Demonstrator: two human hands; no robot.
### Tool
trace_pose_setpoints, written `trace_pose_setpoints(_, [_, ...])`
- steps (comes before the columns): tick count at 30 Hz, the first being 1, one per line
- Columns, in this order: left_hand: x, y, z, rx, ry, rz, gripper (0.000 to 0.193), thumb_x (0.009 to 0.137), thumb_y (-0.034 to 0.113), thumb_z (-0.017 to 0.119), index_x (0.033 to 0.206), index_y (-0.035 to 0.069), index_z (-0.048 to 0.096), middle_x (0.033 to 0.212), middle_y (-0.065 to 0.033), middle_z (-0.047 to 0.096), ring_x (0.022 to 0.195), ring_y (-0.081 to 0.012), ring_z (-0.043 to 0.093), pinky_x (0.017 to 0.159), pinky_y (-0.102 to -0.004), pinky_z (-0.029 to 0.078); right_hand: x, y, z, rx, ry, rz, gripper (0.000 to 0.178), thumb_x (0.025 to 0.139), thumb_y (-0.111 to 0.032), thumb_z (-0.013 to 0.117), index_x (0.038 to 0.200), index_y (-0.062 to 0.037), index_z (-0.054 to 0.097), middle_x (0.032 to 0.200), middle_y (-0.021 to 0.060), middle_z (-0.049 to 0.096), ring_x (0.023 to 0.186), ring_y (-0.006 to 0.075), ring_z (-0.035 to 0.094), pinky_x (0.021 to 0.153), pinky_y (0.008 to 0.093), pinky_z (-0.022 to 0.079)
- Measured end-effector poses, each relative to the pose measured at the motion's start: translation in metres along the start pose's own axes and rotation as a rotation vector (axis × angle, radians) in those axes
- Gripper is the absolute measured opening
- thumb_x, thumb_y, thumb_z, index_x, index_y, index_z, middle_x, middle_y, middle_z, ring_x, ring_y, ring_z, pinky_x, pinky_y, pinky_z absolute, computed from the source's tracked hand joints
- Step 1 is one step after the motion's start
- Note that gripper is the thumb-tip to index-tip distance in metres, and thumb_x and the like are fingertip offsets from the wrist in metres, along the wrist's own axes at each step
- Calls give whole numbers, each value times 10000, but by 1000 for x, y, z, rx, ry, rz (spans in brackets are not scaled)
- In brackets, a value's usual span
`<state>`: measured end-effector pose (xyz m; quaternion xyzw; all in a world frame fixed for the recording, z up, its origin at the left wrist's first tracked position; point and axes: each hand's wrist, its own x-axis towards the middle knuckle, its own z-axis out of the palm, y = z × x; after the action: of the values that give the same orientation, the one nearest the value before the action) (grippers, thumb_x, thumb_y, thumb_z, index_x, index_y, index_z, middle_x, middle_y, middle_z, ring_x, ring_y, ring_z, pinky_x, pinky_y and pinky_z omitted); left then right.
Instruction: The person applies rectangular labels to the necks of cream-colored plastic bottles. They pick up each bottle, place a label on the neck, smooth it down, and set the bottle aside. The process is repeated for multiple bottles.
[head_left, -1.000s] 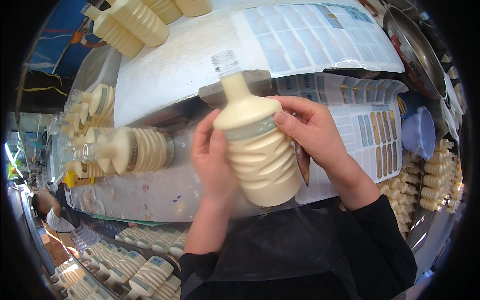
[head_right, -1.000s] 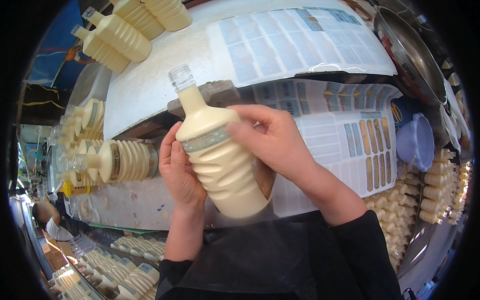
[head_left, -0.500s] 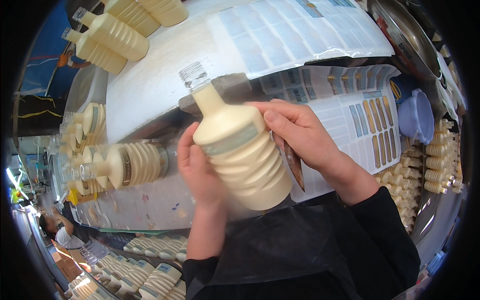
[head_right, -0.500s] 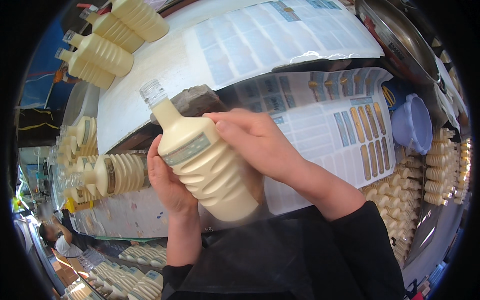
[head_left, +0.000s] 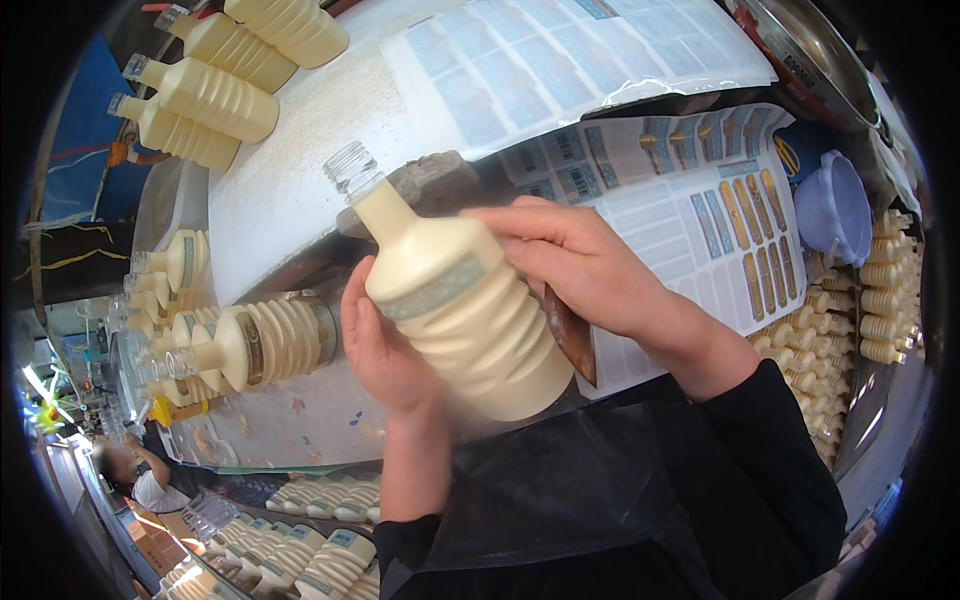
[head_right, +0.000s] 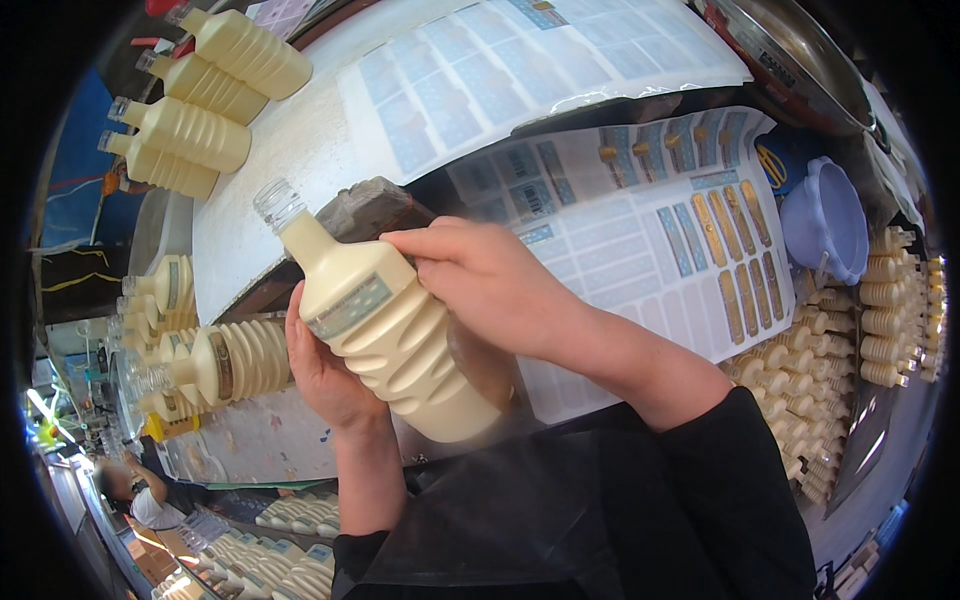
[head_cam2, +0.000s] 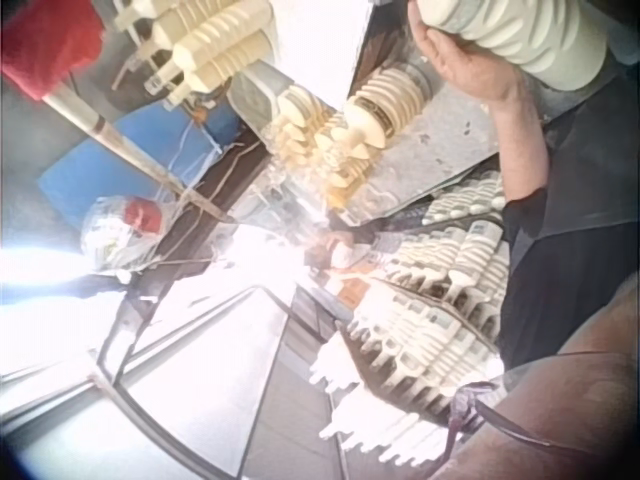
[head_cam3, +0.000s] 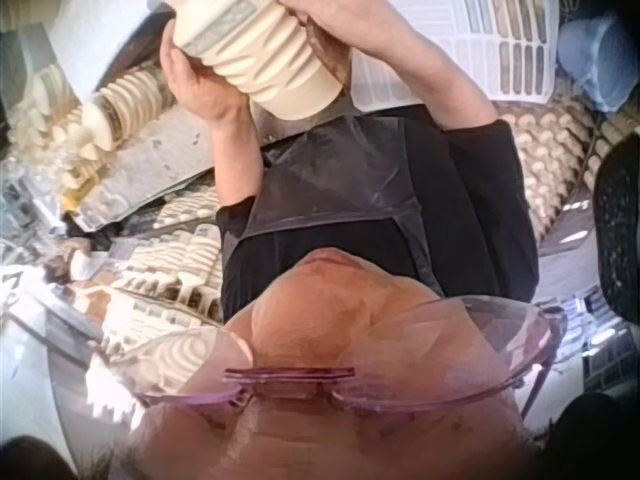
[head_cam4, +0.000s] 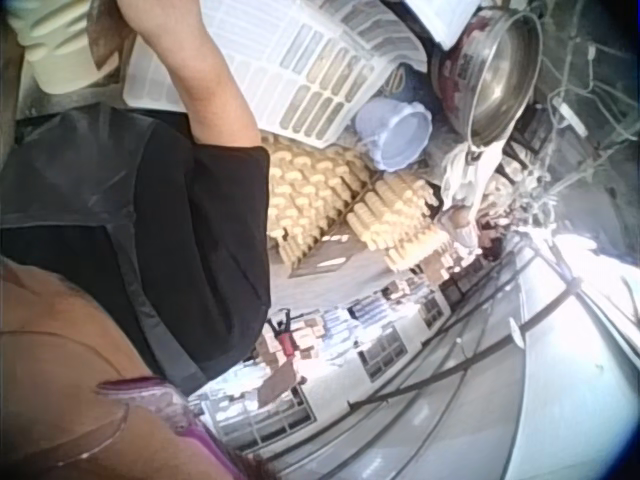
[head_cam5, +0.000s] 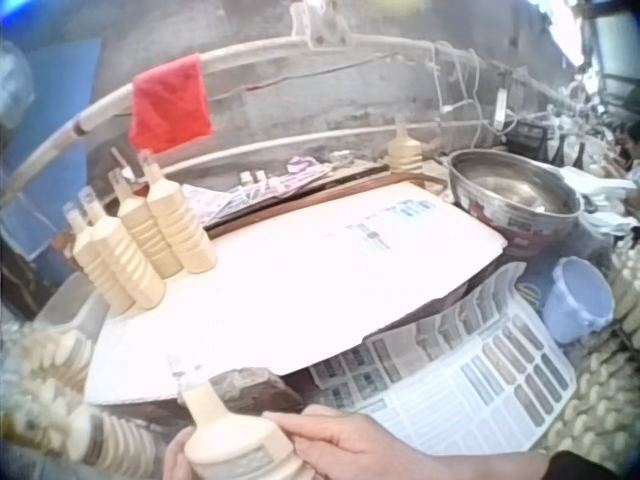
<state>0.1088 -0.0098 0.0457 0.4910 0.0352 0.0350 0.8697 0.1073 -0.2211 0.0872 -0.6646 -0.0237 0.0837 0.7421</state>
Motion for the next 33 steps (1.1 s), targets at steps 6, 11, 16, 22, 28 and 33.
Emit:
trace_pose_setpoints(6, [0,5,7,-163,-56,-107,479,1107,276,373,1494,1,437,1468,-163,522,1321,-290,539,1140,-459,421,13,4,-3,219,-1,176,390,1036,-166,492,1336,20,658,719,-39,558,574,18,469,532,181,377])
trace_pose_setpoints(11, [0,9,31,-216,19,-164,487,1132,342,306,1474,27,452,1378,-129,562,1293,-264,545,1130,-435,424,24,23,-9,284,62,357,394,1079,-297,489,1216,10,694,602,-40,481,496,41,406,459,202,316])
trace_pose_setpoints(16, [2,10,19,-177,-65,-193,445,1134,310,332,1467,33,436,1428,-131,518,1320,-254,517,1144,-425,401,24,17,-4,328,39,304,378,1061,-320,526,1067,15,699,803,2,604,498,42,451,419,218,328])
trace_pose_setpoints(22, [5,5,12,-199,-45,-235,414,1120,313,388,1411,37,491,1336,-117,580,1242,-227,568,1094,-398,447,30,11,-23,294,103,190,437,1061,-306,499,1286,35,653,970,46,694,806,86,603,715,225,487])
trace_pose_setpoints(28, [7,10,17,-151,-70,-238,333,1060,182,532,1362,43,516,1292,-86,604,1148,-192,624,1019,-363,513,44,-39,14,75,269,-229,323,951,-136,683,1220,8,576,1119,85,687,983,155,668,853,300,542])
trace_pose_setpoints(33, [7,10,21,-89,-36,-199,385,1011,106,625,1368,29,504,1279,-83,607,1147,-174,631,1010,-346,527,54,-43,76,-611,238,-532,341,990,-128,560,1291,-13,449,1044,272,656,947,446,664,825,491,525])
